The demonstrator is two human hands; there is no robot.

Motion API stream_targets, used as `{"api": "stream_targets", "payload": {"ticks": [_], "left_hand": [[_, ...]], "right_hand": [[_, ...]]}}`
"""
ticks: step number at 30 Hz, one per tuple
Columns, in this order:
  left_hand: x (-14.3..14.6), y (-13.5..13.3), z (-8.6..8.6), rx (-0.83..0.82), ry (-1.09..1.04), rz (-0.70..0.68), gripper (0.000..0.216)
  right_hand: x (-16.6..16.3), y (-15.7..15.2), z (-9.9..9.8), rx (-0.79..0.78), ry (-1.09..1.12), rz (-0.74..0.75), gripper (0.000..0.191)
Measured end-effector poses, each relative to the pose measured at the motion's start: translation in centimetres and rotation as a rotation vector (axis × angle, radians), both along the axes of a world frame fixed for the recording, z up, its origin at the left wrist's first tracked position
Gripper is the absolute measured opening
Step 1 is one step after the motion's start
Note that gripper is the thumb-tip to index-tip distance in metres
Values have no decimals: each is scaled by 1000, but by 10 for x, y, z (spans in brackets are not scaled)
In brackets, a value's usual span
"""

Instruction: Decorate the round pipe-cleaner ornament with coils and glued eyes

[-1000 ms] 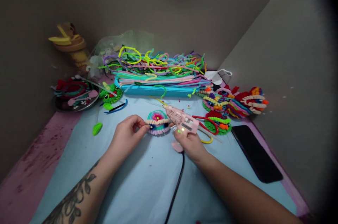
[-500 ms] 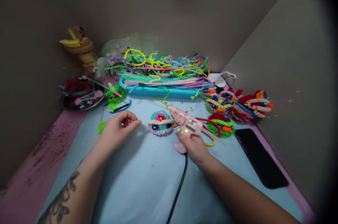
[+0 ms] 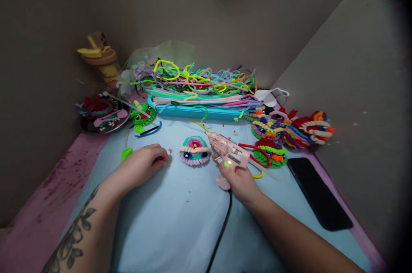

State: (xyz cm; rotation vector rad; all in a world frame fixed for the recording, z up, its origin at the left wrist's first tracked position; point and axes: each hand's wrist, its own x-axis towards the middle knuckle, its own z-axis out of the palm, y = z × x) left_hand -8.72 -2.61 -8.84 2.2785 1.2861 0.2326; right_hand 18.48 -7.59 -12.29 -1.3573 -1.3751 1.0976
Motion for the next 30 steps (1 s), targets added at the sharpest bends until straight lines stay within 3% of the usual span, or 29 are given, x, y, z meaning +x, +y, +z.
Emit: {"api": "stream_targets", "payload": {"ticks": [5,11,15,19,30], "left_hand": [[1,1,1,-5,-146,63,18],[17,-5,8,15,-185,93,21],[32,-14,10,50,-178,-61,32],[42,-23,8,54,-44,-246,52],[54,-30,-2,74,99,-302,54]], "right_hand": [[15,-6,8,-27,-35,-70,37],[32,-11,23,-97,-175,112,33],[34,-7,29,-131,-112,223,36],[32,-3,30,-166,-54,238,41],[27,-3,27,-188,-123,201,41]]}}
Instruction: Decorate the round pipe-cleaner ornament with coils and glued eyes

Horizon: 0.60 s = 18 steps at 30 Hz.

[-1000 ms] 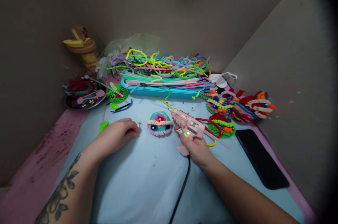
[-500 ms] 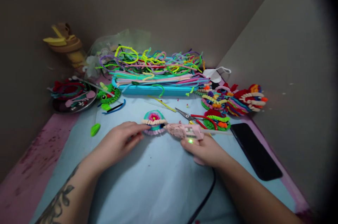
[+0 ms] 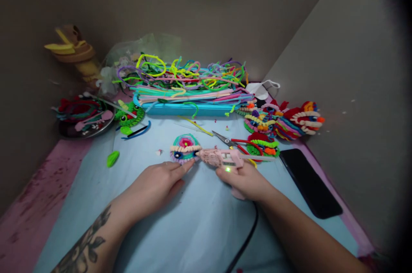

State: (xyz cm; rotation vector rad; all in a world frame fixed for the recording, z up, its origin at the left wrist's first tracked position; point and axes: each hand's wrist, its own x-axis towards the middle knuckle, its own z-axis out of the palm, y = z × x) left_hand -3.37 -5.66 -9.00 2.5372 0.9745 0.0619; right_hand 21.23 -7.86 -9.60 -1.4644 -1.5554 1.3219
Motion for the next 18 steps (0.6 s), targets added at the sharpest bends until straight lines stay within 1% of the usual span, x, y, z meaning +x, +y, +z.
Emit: {"api": "stream_targets", "payload": {"ticks": [2,7,10,12,16,18], "left_hand": [[0,0,-1,-4,12,7,54],[1,-1,-5,-7,4,5,55],[2,0,-5,-27,9,14,55],[3,0,-5,-37,8,21,56],[4,1,-3,-60,11,27,56],[4,1,-3,-68,20,28,56]], "right_hand": [[0,0,0,1,-13,-6,41],[0,-1,5,-127,-133,-33,41],[-1,-2,7,-167,-149,-34,41],[-1,-1,7,-160,-142,-44,41],[-2,-1,8,-73,-129,-66,38],[-3,-1,10,-75,-127,-73,38]]}}
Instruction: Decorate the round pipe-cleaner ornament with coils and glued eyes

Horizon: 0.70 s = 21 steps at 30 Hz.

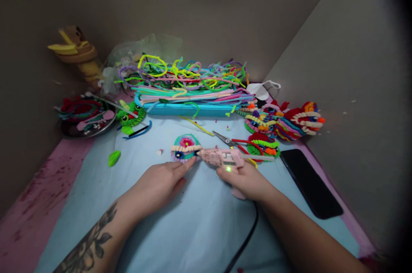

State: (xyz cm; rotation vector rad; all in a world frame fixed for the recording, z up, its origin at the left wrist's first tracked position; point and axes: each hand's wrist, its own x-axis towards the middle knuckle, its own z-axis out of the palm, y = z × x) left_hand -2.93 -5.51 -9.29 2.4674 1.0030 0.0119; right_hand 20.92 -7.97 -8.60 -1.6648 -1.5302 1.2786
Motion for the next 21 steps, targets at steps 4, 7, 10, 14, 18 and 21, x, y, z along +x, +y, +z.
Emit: {"api": "stream_targets", "payload": {"ticks": [4,7,10,14,18,21], "left_hand": [[-1,0,-2,-2,-2,5,57],[-2,0,-3,2,-17,11,57],[-2,-1,-3,7,-23,20,57],[-1,-1,-1,0,-15,19,57],[0,0,-1,-8,-9,13,57],[-1,-1,-1,7,1,17,57]], "right_hand": [[-2,0,3,-39,17,8,42],[-2,2,3,-27,60,24,43],[-1,3,3,2,106,49,43],[0,3,2,50,117,57,41],[2,2,-3,69,79,44,40],[4,1,-6,50,10,31,33]]}}
